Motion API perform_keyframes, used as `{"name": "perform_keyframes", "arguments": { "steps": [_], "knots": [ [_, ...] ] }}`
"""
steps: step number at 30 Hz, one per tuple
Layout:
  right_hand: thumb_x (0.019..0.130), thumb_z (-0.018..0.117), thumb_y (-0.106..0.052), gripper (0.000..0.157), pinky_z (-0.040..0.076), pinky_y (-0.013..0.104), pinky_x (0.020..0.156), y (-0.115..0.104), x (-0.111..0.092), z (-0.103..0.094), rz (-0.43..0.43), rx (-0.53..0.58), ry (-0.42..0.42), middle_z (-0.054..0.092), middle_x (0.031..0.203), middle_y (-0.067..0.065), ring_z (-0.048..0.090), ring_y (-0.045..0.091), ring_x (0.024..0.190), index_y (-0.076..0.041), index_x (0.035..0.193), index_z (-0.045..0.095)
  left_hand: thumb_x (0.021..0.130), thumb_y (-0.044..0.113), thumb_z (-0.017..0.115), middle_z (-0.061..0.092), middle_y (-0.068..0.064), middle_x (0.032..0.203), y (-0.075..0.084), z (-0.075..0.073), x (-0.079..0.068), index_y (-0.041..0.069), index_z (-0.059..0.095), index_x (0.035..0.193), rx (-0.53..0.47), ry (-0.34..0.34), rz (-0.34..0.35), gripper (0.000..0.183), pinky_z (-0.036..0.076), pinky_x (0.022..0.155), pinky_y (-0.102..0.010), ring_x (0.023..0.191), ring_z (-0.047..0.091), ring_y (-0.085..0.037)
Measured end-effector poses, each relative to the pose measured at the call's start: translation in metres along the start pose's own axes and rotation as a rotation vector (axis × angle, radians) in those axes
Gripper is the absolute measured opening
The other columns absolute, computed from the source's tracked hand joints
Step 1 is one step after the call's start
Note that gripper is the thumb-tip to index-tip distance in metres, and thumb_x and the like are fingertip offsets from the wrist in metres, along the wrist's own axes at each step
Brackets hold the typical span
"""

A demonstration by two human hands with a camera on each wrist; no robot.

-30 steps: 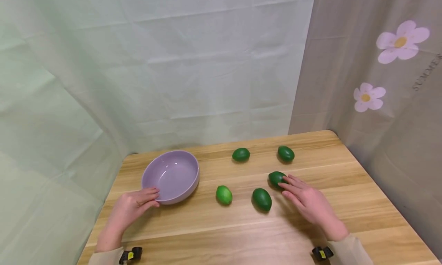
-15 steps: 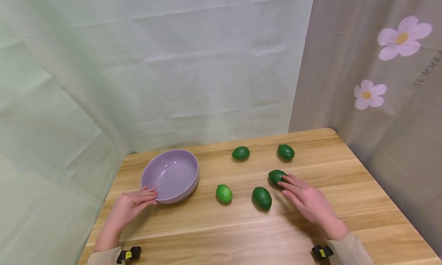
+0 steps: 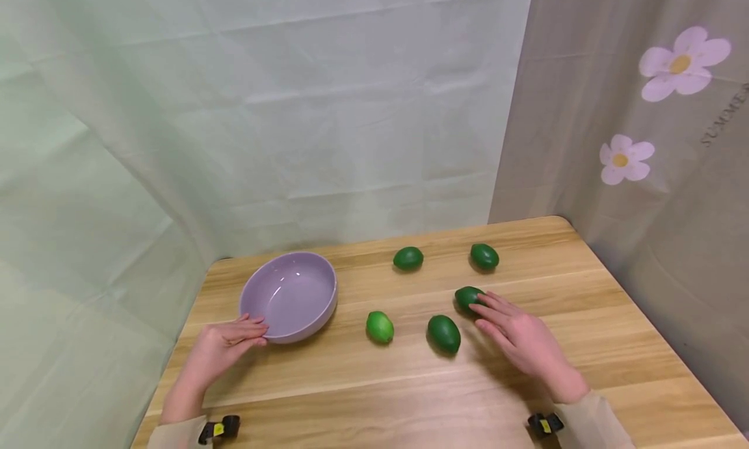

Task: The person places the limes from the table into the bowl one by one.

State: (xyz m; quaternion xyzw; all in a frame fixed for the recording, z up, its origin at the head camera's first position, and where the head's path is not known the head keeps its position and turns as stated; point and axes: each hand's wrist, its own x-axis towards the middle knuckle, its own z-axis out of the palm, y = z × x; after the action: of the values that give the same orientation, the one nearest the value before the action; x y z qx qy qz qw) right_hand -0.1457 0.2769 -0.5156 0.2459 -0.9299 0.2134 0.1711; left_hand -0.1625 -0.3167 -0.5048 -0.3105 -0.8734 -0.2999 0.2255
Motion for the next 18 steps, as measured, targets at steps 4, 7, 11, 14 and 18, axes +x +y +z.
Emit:
{"name": "perform_keyframes", "arguments": {
  "steps": [4, 7, 11, 14, 18],
  "knots": [
    [0.097, 0.081, -0.015, 0.041, 0.063, 0.059, 0.093, -0.002, 0.002, 0.000, -0.053, -0.016, 0.034, 0.066, 0.145, 0.016, 0.069, 0.039, 0.125, -0.015, 0.137, 0.074, 0.065, -0.004, 0.098, 0.082, -0.006, 0.096, -0.001, 0.000, -0.001, 0.005, 0.086, 0.089, -0.001, -0.001, -0.003, 0.028, 0.050, 0.107, -0.019, 0.095, 0.081, -0.031],
    [0.090, 0.086, -0.009, 0.047, 0.066, 0.056, 0.084, -0.004, 0.005, -0.001, -0.092, -0.026, 0.077, 0.069, 0.140, 0.019, 0.073, 0.040, 0.116, -0.010, 0.136, 0.074, 0.065, -0.005, 0.097, 0.082, -0.006, 0.096, -0.001, 0.001, -0.001, 0.005, 0.086, 0.089, -0.010, 0.002, -0.009, 0.028, 0.050, 0.107, -0.019, 0.095, 0.081, -0.031],
    [0.086, 0.088, -0.005, 0.051, 0.068, 0.054, 0.075, -0.006, 0.010, -0.002, -0.072, -0.024, 0.118, 0.070, 0.136, 0.022, 0.075, 0.042, 0.108, -0.006, 0.135, 0.073, 0.065, -0.005, 0.097, 0.082, -0.006, 0.096, -0.001, 0.001, -0.001, 0.005, 0.086, 0.091, -0.013, 0.007, -0.016, 0.029, 0.050, 0.107, -0.019, 0.095, 0.081, -0.031],
    [0.088, 0.088, -0.008, 0.050, 0.067, 0.056, 0.075, -0.007, 0.012, -0.003, -0.020, -0.030, 0.114, 0.070, 0.136, 0.024, 0.075, 0.044, 0.108, -0.005, 0.135, 0.072, 0.065, -0.005, 0.097, 0.082, -0.005, 0.096, -0.001, 0.002, -0.001, 0.005, 0.086, 0.090, -0.010, 0.008, -0.016, 0.029, 0.050, 0.107, -0.019, 0.095, 0.081, -0.030],
    [0.094, 0.085, -0.015, 0.047, 0.064, 0.064, 0.087, -0.008, 0.015, -0.003, 0.068, -0.028, 0.064, 0.067, 0.139, 0.026, 0.070, 0.048, 0.117, -0.005, 0.137, 0.071, 0.066, -0.005, 0.097, 0.082, -0.005, 0.096, 0.000, 0.001, -0.001, 0.006, 0.086, 0.088, -0.006, 0.001, -0.019, 0.027, 0.050, 0.107, -0.020, 0.095, 0.081, -0.030]
  ]
}}
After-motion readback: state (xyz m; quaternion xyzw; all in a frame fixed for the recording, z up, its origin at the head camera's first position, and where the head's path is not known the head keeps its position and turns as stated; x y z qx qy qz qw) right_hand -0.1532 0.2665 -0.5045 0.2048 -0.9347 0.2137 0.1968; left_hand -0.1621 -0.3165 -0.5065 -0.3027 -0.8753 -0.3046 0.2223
